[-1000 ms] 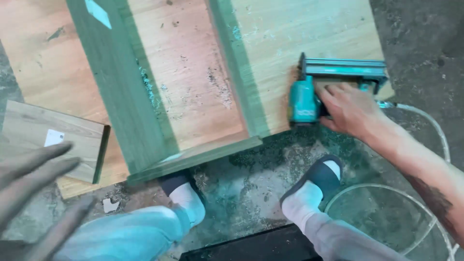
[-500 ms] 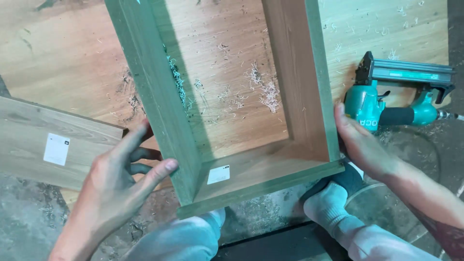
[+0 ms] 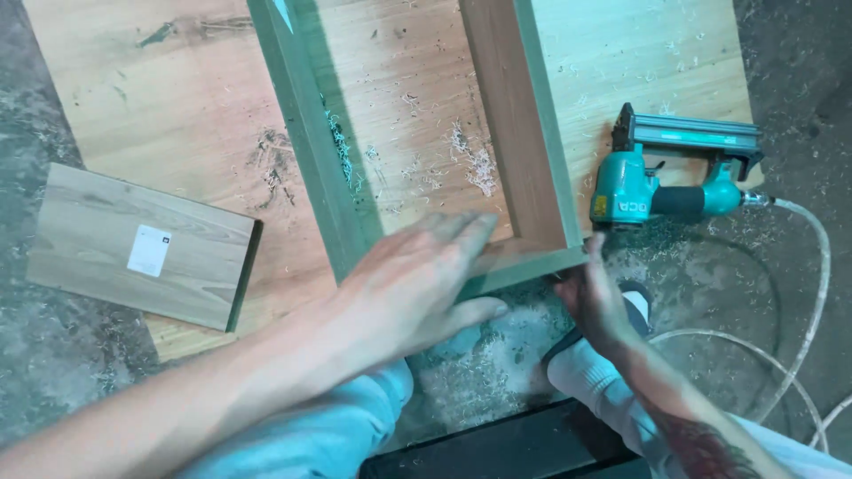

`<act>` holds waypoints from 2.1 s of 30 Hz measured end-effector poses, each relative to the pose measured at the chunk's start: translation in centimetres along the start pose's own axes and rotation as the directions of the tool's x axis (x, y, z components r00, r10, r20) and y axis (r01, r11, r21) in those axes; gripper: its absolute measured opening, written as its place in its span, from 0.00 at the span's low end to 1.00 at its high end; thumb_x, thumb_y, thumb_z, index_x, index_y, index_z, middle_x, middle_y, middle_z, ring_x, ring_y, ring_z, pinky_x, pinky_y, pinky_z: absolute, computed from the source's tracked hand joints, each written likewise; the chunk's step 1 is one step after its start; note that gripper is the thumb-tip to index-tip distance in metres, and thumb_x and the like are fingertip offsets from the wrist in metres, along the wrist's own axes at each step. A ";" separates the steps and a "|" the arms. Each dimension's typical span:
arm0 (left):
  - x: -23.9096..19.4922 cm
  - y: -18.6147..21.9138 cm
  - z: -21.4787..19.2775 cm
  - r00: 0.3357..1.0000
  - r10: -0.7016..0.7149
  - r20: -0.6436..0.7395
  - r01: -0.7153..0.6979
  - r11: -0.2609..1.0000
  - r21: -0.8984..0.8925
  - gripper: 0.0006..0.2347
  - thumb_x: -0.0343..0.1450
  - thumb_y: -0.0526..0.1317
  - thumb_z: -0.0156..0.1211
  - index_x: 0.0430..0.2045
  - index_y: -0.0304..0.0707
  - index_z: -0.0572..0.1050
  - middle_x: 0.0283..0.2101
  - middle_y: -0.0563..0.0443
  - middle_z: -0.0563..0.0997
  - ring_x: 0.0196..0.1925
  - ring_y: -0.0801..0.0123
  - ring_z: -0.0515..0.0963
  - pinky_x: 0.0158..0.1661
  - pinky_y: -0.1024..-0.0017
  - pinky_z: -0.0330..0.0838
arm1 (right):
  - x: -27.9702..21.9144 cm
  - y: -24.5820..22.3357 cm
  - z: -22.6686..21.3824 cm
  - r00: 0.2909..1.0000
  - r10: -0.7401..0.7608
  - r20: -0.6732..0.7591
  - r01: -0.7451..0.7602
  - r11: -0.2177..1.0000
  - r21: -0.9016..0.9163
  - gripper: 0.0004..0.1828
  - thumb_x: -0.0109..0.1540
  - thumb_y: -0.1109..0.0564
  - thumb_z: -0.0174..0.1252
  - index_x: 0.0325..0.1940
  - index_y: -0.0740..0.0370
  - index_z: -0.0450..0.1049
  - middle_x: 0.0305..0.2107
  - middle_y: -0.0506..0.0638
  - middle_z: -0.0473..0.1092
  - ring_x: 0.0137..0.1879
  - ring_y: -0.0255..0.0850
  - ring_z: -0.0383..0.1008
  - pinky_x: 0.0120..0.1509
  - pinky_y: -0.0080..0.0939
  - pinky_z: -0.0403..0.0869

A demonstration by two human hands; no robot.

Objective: Assembling a wooden frame using a pneumatic nail gun

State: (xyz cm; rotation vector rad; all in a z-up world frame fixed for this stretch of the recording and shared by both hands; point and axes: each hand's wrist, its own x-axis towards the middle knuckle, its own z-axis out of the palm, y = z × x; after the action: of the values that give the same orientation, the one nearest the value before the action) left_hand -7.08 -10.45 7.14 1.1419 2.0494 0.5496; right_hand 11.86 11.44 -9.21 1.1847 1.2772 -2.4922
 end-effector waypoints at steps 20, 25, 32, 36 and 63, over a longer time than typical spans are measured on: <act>8.3 2.3 8.4 0.926 -0.333 -0.178 0.361 0.919 0.157 0.13 0.64 0.47 0.63 0.34 0.38 0.80 0.41 0.38 0.83 0.48 0.42 0.83 0.47 0.50 0.80 | 2.1 3.2 2.8 0.853 -0.516 0.077 0.434 0.619 -0.655 0.11 0.64 0.52 0.64 0.50 0.53 0.81 0.44 0.54 0.79 0.58 0.52 0.78 0.59 0.55 0.77; 8.0 2.3 8.4 0.932 -0.315 -0.179 0.347 0.917 0.195 0.12 0.64 0.46 0.63 0.32 0.37 0.80 0.38 0.36 0.83 0.44 0.38 0.83 0.44 0.46 0.80 | 3.0 2.0 0.6 0.842 -0.524 0.126 0.455 0.566 -0.688 0.15 0.60 0.57 0.65 0.51 0.61 0.80 0.43 0.61 0.79 0.57 0.59 0.76 0.58 0.58 0.76; 6.3 7.4 6.3 0.920 -0.238 -0.310 0.301 0.938 0.170 0.30 0.66 0.33 0.69 0.60 0.38 0.56 0.48 0.29 0.77 0.49 0.37 0.82 0.48 0.41 0.79 | 8.0 -8.8 -8.8 0.621 -0.719 0.313 0.280 -0.169 -0.945 0.35 0.50 0.60 0.65 0.63 0.52 0.66 0.45 0.51 0.65 0.57 0.54 0.66 0.67 0.55 0.64; 7.8 4.7 8.1 0.947 -0.122 -0.298 0.215 0.929 0.302 0.40 0.62 0.36 0.76 0.67 0.43 0.55 0.51 0.36 0.70 0.50 0.38 0.78 0.45 0.40 0.80 | 11.0 -11.6 -11.8 0.943 -0.242 0.229 0.040 -0.600 -0.799 0.63 0.49 0.43 0.75 0.83 0.42 0.48 0.59 0.55 0.72 0.69 0.53 0.68 0.73 0.58 0.64; 6.9 7.1 6.1 0.926 -0.289 -0.241 0.338 0.921 0.194 0.23 0.65 0.34 0.65 0.53 0.45 0.63 0.45 0.34 0.70 0.39 0.21 0.80 0.42 0.35 0.77 | -1.5 -5.1 -7.8 0.752 0.103 0.651 0.584 -0.563 -0.585 0.49 0.53 0.49 0.69 0.72 0.67 0.55 0.31 0.54 0.81 0.42 0.48 0.84 0.45 0.54 0.81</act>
State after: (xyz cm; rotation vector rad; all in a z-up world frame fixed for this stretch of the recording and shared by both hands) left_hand -1.00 -0.75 5.16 0.8801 2.4730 0.2813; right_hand 15.41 20.04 -7.61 -0.4674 2.6912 -0.2432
